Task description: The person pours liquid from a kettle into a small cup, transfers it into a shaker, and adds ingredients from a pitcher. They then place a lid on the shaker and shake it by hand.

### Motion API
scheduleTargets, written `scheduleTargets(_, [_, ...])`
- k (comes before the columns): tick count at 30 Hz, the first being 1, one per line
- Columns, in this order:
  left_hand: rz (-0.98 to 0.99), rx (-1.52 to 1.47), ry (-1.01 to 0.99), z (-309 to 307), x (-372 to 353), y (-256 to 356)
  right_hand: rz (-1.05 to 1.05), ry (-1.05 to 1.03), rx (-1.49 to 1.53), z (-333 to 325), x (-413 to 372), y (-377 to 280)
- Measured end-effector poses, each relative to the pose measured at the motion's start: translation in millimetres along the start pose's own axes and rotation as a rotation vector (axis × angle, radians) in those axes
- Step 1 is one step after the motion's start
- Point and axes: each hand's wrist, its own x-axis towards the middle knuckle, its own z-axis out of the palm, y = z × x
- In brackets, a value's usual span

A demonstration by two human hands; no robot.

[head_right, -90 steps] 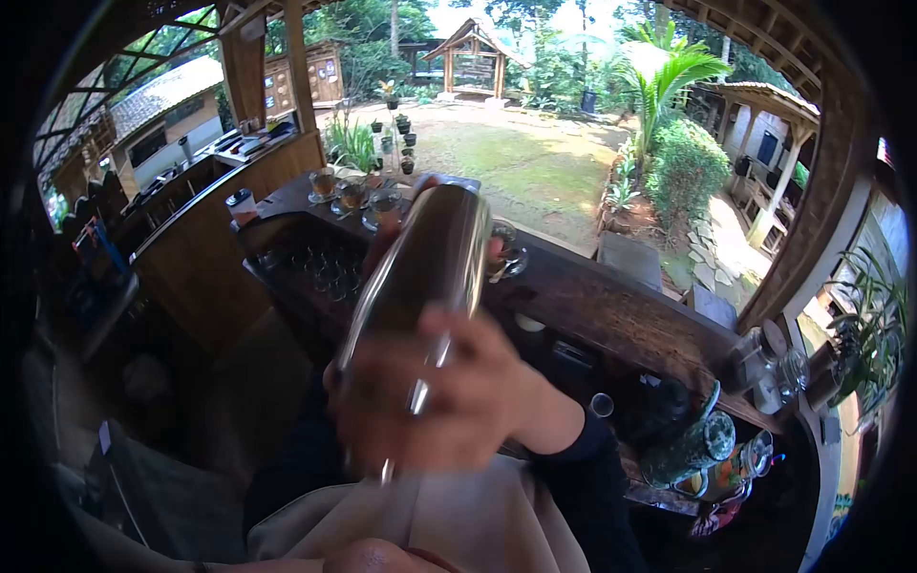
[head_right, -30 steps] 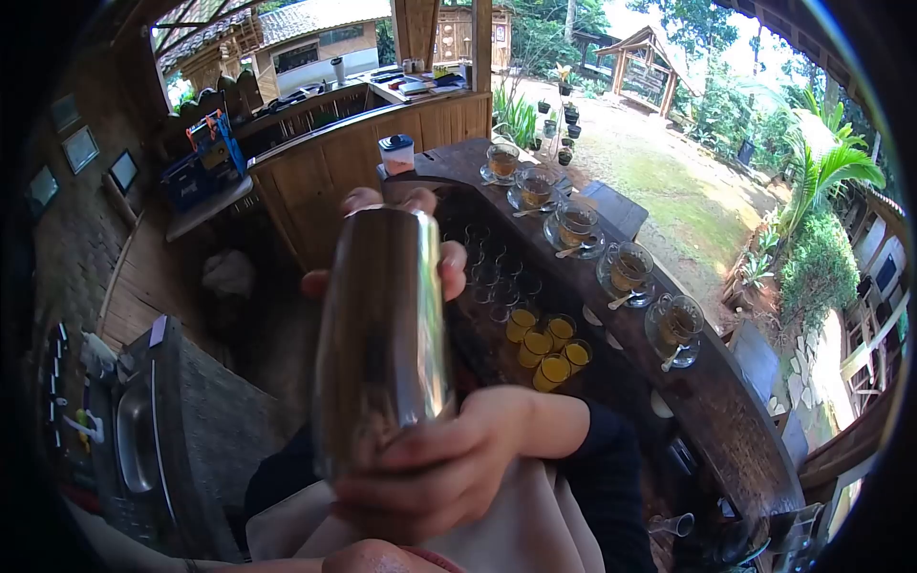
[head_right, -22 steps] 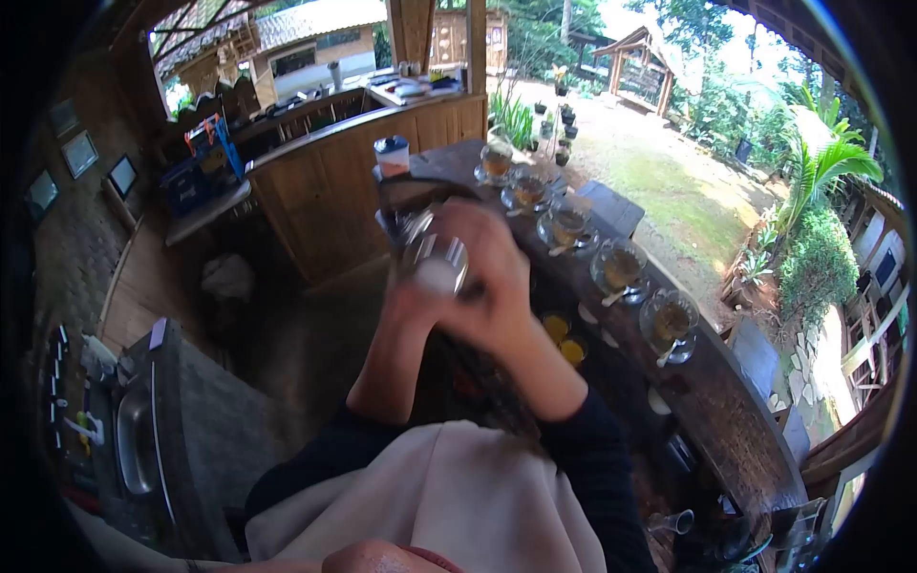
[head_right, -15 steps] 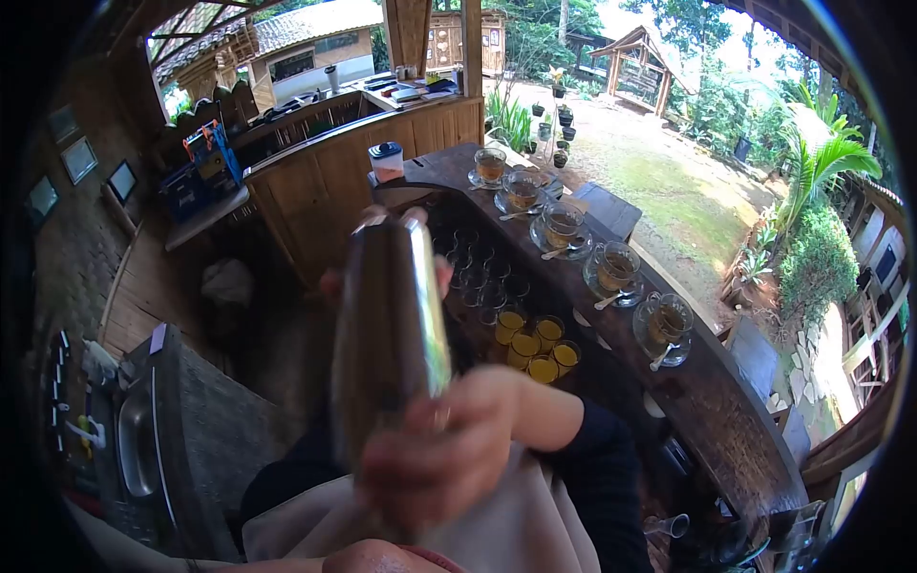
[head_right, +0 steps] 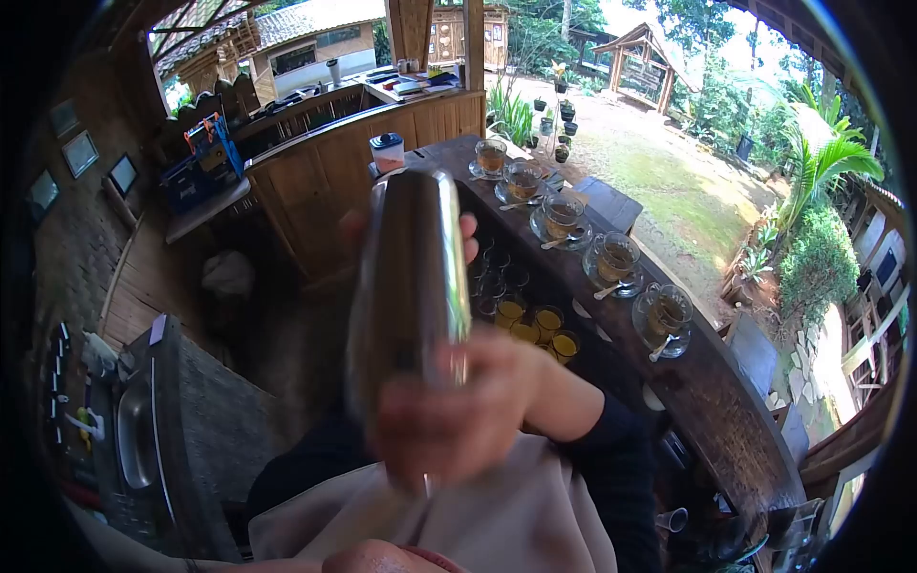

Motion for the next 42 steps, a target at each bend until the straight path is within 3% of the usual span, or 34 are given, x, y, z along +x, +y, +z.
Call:
scheduleTargets(1, [-0.156, -0.122, 0.095, -22.1, -0.7, 7.8, 0.125, -0.084, 0.021, 3.0, -8.2, 4.0])
scheduleTargets(3, [-0.171, 0.025, 0.494, -74.8, -10.2, 9.1, 0.52, 0.003, 0.118, 28.5, -23.4, 34.5])
scheduleTargets(4, [0.0, -0.121, 0.657, -71.2, -9.1, -2.8, 0.836, 0.21, 0.169, 39.7, -23.9, 38.5])
scheduleTargets(5, [0.164, -0.264, 0.806, -67.3, -4.2, -11.9, 0.831, 0.206, 0.161, 34.8, -24.4, 37.4])
scheduleTargets(6, [0.155, -0.262, 0.786, -61.4, -0.8, -7.8, 0.734, 0.132, 0.154, 25.9, -22.2, 36.2])
scheduleTargets(8, [-0.306, -0.08, 0.394, -22.7, -5.5, 9.2, 0.471, -0.195, 0.15, -2.9, 12.2, 16.1])
scheduleTargets(9, [-0.298, -0.093, 0.351, -2.0, -3.8, 12.9, 0.343, -0.146, 0.181, -4.1, 15.6, 2.6])
scheduleTargets(11, [-0.054, 0.038, -0.144, -1.1, -2.6, 1.3, 0.018, 0.016, 0.062, -4.0, 19.5, -27.3])
scheduleTargets(12, [0.322, 0.197, -0.113, 27.0, 1.9, -23.7, -0.076, 0.092, 0.037, -3.7, 16.5, -19.2])
scheduleTargets(13, [0.284, 0.192, -0.006, 22.8, -3.0, -23.7, -0.166, 0.169, 0.011, -2.4, 11.0, -9.8])
scheduleTargets(15, [-0.067, 0.213, 0.351, -3.2, -6.0, 1.3, 0.437, 0.207, 0.073, 26.9, -36.1, -8.5])
scheduleTargets(16, [-0.079, 0.21, 0.489, -40.0, -6.9, 7.9, 0.508, 0.09, 0.079, 28.5, -39.0, 20.2])
scheduleTargets(17, [-0.237, -0.146, 0.284, -77.9, -10.4, 20.3, 0.577, -0.029, 0.079, 28.8, -41.6, 45.8])
scheduleTargets(18, [-0.133, -0.107, 0.331, -92.7, -17.7, 17.3, 0.586, -0.03, 0.071, 31.2, -44.4, 41.4])
scheduleTargets(19, [-0.031, -0.064, 0.369, -99.4, -16.9, 14.8, 0.675, 0.118, 0.089, 35.8, -44.7, 39.1])
scheduleTargets(20, [-0.135, -0.121, 0.441, -74.7, -9.3, 16.9, 0.742, 0.273, 0.104, 36.8, -33.6, 43.1])
scheduleTargets(21, [-0.251, -0.148, 0.415, -65.1, -6.8, 23.6, 0.632, 0.122, 0.104, 20.9, -20.0, 28.8])
scheduleTargets(22, [-0.319, -0.169, 0.336, -39.7, 1.8, 25.0, 0.455, -0.208, -0.016, 7.5, -4.5, 11.6])
scheduleTargets(24, [-0.288, -0.145, 0.075, -18.5, -3.1, 17.3, 0.075, 0.128, -0.007, 11.6, 7.6, -8.1])
scheduleTargets(25, [-0.195, -0.098, -0.118, -19.6, -6.8, 6.1, 0.071, 0.13, -0.01, 11.7, 8.1, -2.9])
scheduleTargets(26, [0.236, 0.148, -0.353, 0.2, 16.1, -13.8, -0.138, 0.221, -0.046, 10.6, 7.4, 6.2])
scheduleTargets(27, [0.233, 0.144, -0.364, -10.5, 15.8, -3.5, -0.347, 0.307, -0.081, 8.1, 4.4, 11.9])
scheduleTargets(29, [-0.159, 0.282, 0.145, -41.7, 7.2, 22.4, 0.214, -0.064, 0.112, -0.7, -27.6, 12.1])
scheduleTargets(30, [-0.15, 0.151, 0.382, -42.2, 14.6, 21.7, 0.551, 0.008, 0.249, 13.3, -46.2, 28.4])
scheduleTargets(31, [-0.273, -0.06, 0.287, -79.2, 15.7, 29.0, 0.514, 0.023, 0.024, 23.1, -51.7, 52.2])
scheduleTargets(33, [0.036, 0.266, 0.867, -64.2, 22.9, -0.2, 0.996, 0.283, 0.109, 28.3, -43.6, 59.2])
scheduleTargets(34, [0.058, 0.344, 0.76, -68.9, 23.3, -2.9, 0.856, 0.228, 0.053, 17.1, -33.9, 56.7])
scheduleTargets(35, [-0.177, -0.265, 0.352, -66.3, 20.3, 7.1, 0.715, 0.175, -0.005, 3.3, -22.8, 50.0])
scheduleTargets(36, [-0.218, -0.107, 0.305, -38.8, 28.7, 7.3, 0.559, 0.03, -0.048, -13.9, -4.4, 35.1])
scheduleTargets(38, [-0.182, 0.029, 0.153, -8.3, 23.3, -2.3, 0.132, 0.029, -0.028, -18.4, -0.4, 11.6])
scheduleTargets(39, [-0.111, 0.011, 0.037, -6.9, 18.1, -9.9, 0.131, 0.021, -0.034, -11.4, -2.4, 16.2])
scheduleTargets(40, [0.06, -0.004, -0.136, 1.3, 40.3, -22.4, -0.099, 0.195, -0.065, 1.1, -7.2, 23.3])
scheduleTargets(41, [0.051, -0.02, -0.146, -6.7, 52.3, -19.2, -0.331, 0.365, -0.099, 5.7, -11.3, 27.1])
scheduleTargets(42, [-0.165, 0.027, -0.025, -21.6, 59.8, -14.0, -0.046, 0.08, -0.133, -20.2, -23.9, 22.4])
